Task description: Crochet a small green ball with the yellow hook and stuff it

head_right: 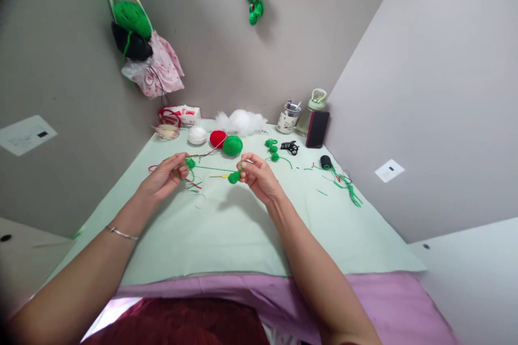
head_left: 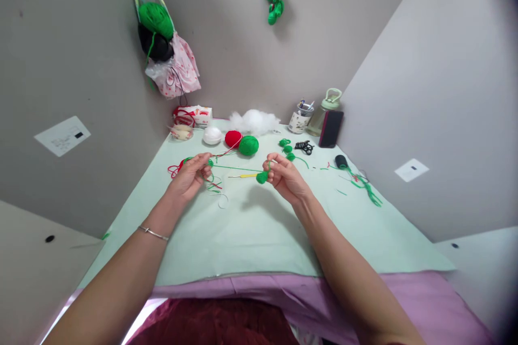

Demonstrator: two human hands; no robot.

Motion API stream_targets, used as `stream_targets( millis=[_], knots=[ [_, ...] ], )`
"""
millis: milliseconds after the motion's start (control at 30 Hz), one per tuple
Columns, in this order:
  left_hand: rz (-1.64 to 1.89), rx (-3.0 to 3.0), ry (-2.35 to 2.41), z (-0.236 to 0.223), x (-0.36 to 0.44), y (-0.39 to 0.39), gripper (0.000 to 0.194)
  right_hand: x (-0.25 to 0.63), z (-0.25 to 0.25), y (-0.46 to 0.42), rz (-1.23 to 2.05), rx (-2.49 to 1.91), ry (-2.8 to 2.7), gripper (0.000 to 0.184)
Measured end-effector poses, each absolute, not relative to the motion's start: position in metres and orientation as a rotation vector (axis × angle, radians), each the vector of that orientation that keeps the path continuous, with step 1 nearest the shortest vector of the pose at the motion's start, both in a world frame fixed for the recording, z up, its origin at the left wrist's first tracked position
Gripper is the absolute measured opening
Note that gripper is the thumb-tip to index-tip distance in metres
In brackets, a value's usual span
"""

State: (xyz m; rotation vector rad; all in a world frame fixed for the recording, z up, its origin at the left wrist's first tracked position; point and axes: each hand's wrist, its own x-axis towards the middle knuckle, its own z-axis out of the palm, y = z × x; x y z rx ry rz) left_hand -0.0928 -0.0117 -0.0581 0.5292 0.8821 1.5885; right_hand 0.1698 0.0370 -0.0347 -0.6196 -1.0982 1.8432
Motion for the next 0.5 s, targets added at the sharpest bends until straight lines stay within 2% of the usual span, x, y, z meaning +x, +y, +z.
stream_targets(
  millis=[133,233,500],
  knots=[
    [1.664,0.390,0.855,-0.057,-0.098,-0.007,0.010,0.170,-0.036,0.039,1.832,-0.645,-1.074,0.044],
    [1.687,0.314,0.829,-0.055,-0.099,-0.007,0.019,0.169,-0.036,0.038,1.838,-0.653,-1.053,0.043],
    [1.778,0.164,0.779,-0.051,-0.121,-0.004,0.028,0.175,-0.039,0.047,1.833,-0.677,-0.992,0.033]
  ],
)
